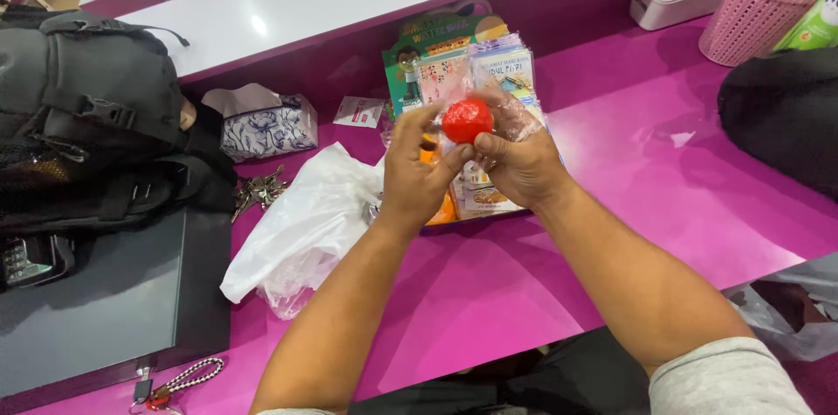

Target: Unwrapping small toys and placing them into a display box on a counter

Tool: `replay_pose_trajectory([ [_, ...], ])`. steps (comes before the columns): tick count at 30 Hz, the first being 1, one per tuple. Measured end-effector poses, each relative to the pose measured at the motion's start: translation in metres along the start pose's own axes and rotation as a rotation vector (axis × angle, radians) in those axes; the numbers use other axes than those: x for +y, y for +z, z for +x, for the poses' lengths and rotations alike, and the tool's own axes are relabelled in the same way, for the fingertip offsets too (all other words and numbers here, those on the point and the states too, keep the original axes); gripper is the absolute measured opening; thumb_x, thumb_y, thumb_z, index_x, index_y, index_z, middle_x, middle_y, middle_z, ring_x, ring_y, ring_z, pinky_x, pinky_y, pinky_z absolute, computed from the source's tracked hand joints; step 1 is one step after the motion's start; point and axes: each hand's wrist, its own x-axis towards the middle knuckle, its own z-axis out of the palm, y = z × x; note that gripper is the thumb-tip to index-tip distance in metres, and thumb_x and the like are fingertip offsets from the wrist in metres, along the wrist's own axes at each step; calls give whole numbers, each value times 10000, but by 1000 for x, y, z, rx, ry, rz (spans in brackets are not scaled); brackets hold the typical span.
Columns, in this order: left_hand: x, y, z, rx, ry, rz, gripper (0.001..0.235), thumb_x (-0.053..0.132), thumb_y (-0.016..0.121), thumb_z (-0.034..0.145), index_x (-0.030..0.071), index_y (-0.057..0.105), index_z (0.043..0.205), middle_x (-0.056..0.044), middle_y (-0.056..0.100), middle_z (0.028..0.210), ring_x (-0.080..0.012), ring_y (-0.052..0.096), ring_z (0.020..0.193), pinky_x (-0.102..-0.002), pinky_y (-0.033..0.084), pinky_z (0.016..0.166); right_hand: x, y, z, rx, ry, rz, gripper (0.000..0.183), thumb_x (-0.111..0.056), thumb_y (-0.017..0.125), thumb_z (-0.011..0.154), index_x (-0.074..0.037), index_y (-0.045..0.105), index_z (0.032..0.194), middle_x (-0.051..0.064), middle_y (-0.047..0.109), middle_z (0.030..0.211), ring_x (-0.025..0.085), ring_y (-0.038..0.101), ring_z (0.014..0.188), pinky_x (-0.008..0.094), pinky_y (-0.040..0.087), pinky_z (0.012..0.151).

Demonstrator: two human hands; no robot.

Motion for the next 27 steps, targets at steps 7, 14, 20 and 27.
replay_pose_trajectory([
  [7,-2,0,2,-3,-134,-150,510,337,880,825,102,684,1233,-35,629,1090,-145,618,907,-271,511,786,11,-16,4,-30,-3,30,386,61,750,840,35,648,1212,237,709,1006,326,760,770,390,677,690],
  [14,11,9,-1,26,-187,-213,416,224,905,789,56,705,1113,-41,620,887,-121,632,748,-245,499,684,7,-11,2,31,-60,-10,228,58,769,839,32,634,1020,227,685,890,315,744,683,376,677,607],
  [20,16,16,-5,24,-245,-351,333,178,877,818,57,701,1074,-40,688,819,-76,640,719,-221,505,660,13,-12,0,59,-86,-54,224,26,784,842,12,632,1006,209,676,882,279,730,648,339,653,556],
  [27,5,12,-3,47,-162,-387,136,102,812,891,40,691,902,-71,679,753,-110,666,685,-243,526,659,12,0,-3,-29,-59,-49,298,-6,805,817,17,650,1070,237,712,912,292,750,724,340,628,591],
])
